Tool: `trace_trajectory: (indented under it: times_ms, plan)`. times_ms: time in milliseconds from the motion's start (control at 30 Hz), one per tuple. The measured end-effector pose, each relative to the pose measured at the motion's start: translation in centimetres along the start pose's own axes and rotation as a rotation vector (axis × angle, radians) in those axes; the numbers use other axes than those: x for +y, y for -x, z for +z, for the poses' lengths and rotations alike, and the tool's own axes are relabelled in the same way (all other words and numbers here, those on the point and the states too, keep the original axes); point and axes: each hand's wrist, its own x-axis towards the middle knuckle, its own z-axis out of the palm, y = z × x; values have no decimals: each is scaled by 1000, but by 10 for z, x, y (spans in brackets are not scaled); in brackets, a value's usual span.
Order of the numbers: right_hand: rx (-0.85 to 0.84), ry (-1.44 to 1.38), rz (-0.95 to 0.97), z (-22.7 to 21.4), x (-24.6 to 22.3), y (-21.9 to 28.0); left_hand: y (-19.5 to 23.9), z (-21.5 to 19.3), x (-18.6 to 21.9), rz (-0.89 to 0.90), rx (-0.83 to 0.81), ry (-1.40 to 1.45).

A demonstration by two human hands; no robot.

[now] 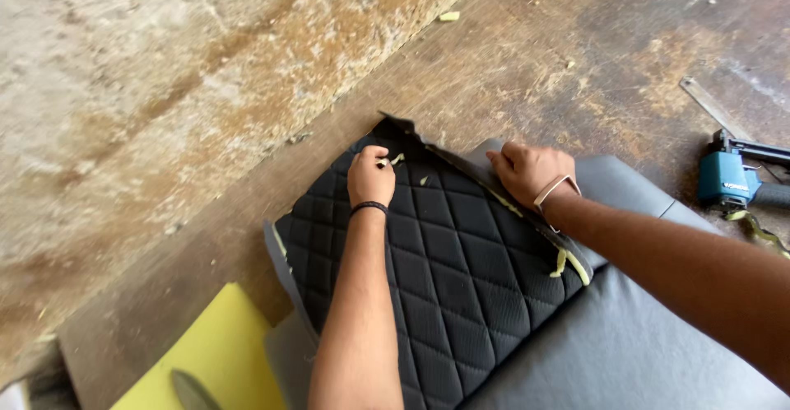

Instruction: The person smooths and aligns a gray quilted seat cover over a cushion, then peels back the cover to remove excess foam from the edges. The person uses hands to press and adjust the cover and removes foam pieces by hand.

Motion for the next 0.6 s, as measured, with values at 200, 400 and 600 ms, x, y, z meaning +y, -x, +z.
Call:
trace_trajectory:
  times_ms: [200,400,600]
  plan:
    - [39,-13,-16,1,3,0,-13,18,16,-183,-407,-153]
    - [75,-69,-53,9,6,0,64,-67,68,-43,-128,268]
    - [59,-88,-86,19,26,-12,275,-147,152,-561,-197,1101]
